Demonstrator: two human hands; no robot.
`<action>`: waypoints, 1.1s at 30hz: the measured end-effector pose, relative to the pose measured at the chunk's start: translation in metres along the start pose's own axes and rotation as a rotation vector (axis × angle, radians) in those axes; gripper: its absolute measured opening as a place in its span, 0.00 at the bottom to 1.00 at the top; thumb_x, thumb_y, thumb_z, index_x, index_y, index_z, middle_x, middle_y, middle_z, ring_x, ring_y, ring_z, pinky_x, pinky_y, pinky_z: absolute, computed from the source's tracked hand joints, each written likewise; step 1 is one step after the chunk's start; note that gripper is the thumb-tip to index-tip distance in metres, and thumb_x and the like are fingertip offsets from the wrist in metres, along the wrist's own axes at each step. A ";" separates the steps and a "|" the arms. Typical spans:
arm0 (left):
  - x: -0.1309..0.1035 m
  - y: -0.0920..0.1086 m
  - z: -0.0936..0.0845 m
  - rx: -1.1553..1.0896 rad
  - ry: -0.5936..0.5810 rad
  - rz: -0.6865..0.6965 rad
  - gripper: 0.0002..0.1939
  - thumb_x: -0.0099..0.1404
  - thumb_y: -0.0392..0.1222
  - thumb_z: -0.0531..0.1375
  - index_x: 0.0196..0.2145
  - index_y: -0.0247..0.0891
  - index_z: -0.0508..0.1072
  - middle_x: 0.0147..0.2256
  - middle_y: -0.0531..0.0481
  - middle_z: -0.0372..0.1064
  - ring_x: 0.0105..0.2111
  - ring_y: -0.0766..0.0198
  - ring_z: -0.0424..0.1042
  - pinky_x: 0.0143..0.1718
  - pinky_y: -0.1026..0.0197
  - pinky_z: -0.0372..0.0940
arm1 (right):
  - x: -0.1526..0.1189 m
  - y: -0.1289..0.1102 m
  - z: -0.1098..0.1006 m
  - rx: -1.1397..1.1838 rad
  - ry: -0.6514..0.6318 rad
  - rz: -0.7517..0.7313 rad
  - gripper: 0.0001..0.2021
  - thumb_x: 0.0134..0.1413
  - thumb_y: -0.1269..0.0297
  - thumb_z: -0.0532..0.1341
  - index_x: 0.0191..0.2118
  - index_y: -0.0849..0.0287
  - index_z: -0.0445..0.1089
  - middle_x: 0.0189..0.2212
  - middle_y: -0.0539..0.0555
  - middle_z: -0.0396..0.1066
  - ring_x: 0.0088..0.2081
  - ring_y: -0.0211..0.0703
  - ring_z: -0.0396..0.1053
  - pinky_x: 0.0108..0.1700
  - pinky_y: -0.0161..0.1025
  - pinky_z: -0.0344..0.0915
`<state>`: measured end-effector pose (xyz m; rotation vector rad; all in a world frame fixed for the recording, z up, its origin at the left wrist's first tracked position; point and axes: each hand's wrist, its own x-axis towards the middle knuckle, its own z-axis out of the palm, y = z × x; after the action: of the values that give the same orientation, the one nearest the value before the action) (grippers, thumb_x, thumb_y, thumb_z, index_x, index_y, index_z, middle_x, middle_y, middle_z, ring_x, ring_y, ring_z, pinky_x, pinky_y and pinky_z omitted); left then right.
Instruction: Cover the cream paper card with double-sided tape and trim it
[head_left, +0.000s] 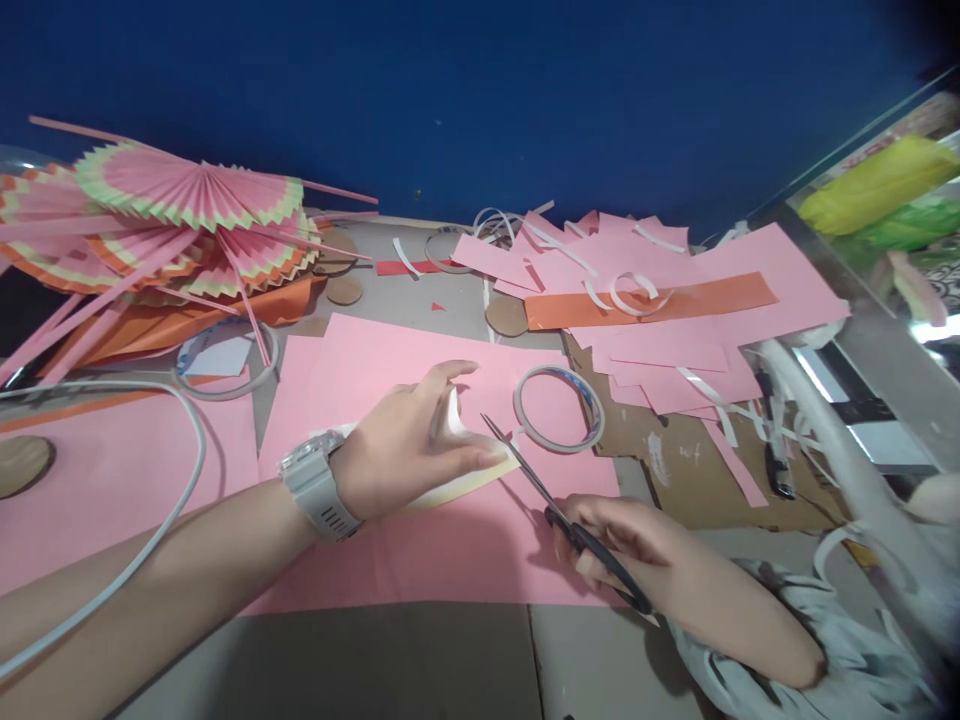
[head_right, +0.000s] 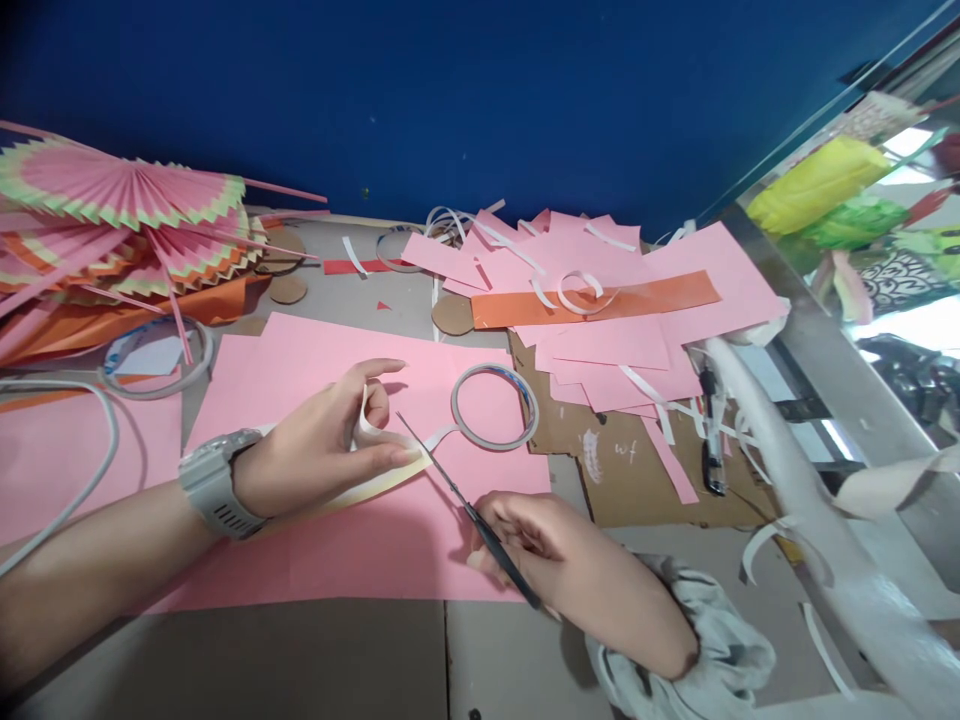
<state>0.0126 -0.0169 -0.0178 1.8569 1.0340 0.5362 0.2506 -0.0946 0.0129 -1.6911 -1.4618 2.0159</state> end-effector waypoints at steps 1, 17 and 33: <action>0.000 0.000 0.000 -0.001 0.000 0.000 0.34 0.58 0.58 0.60 0.56 0.43 0.52 0.37 0.49 0.74 0.56 0.49 0.61 0.48 0.49 0.60 | 0.000 0.000 0.000 -0.002 0.003 0.002 0.14 0.58 0.56 0.55 0.25 0.58 0.58 0.20 0.44 0.57 0.20 0.31 0.55 0.23 0.29 0.53; 0.001 -0.003 0.000 0.034 0.003 0.008 0.36 0.59 0.59 0.59 0.58 0.42 0.51 0.35 0.49 0.72 0.51 0.48 0.66 0.45 0.49 0.62 | 0.000 -0.007 0.002 -0.039 0.028 -0.004 0.15 0.55 0.55 0.57 0.24 0.57 0.57 0.20 0.45 0.56 0.21 0.32 0.55 0.23 0.31 0.55; 0.001 -0.002 0.000 0.020 0.000 0.006 0.37 0.58 0.60 0.59 0.58 0.41 0.51 0.33 0.49 0.71 0.41 0.52 0.71 0.44 0.49 0.63 | -0.001 -0.003 0.001 -0.106 0.035 -0.028 0.09 0.56 0.63 0.55 0.26 0.57 0.59 0.21 0.45 0.57 0.23 0.33 0.53 0.25 0.31 0.53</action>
<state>0.0122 -0.0153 -0.0197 1.8783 1.0377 0.5308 0.2490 -0.0938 0.0154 -1.7262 -1.5977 1.9163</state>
